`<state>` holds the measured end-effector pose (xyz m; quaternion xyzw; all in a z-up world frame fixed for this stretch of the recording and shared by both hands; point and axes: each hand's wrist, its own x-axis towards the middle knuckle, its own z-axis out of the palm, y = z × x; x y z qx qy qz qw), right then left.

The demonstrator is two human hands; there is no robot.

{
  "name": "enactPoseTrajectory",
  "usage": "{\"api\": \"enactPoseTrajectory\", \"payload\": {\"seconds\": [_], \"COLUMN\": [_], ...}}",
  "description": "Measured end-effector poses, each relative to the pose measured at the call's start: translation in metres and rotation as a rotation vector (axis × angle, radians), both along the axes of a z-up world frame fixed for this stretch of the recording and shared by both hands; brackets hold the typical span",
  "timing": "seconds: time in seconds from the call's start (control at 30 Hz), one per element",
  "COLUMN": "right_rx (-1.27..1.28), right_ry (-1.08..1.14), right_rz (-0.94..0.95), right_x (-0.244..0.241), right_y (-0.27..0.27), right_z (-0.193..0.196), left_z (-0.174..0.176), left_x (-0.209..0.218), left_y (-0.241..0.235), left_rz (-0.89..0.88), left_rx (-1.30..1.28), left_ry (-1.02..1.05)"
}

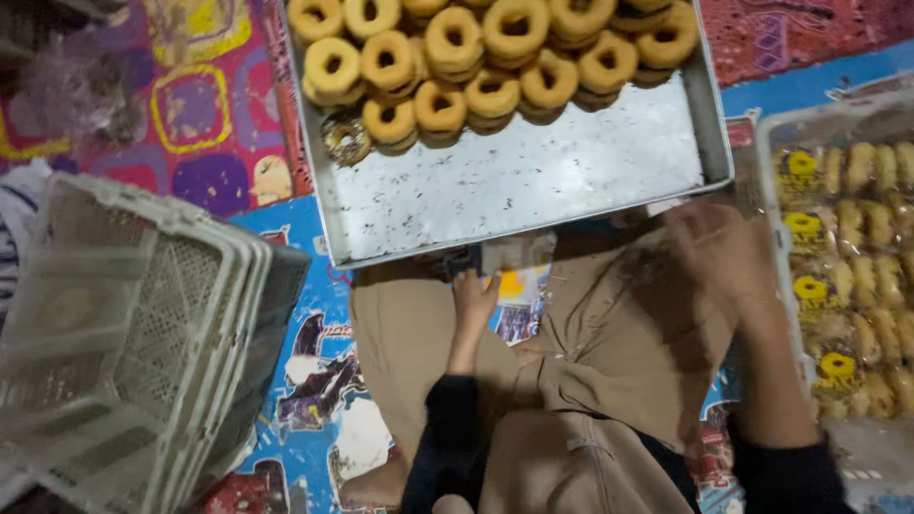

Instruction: The person sits on the floor and individually places donuts into small plastic bags. They pick up donuts from a metal tray, insert them into bags, and place the packaged donuts into a white plastic crate.

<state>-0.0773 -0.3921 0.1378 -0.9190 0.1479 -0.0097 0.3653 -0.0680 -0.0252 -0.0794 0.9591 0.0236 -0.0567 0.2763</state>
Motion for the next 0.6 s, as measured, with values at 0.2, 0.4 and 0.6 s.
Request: {"api": "enactPoseTrajectory", "payload": {"seconds": [0.2, 0.4, 0.6], "right_rx": [-0.418, -0.617, -0.421], "right_ry": [0.472, -0.12, 0.249], "right_rz": [0.721, 0.741, 0.738], "right_x": [0.042, 0.07, 0.058], "right_y": [0.194, 0.211, 0.201], "right_z": [-0.139, -0.233, -0.184], "left_z": [-0.007, -0.002, 0.035], "left_x": [-0.005, -0.012, 0.004], "left_y": [-0.008, -0.012, -0.012], "left_rz": [0.078, -0.1, 0.143], "left_rx": [0.08, -0.026, -0.036], "left_ry": [0.195, 0.196, -0.047]}}
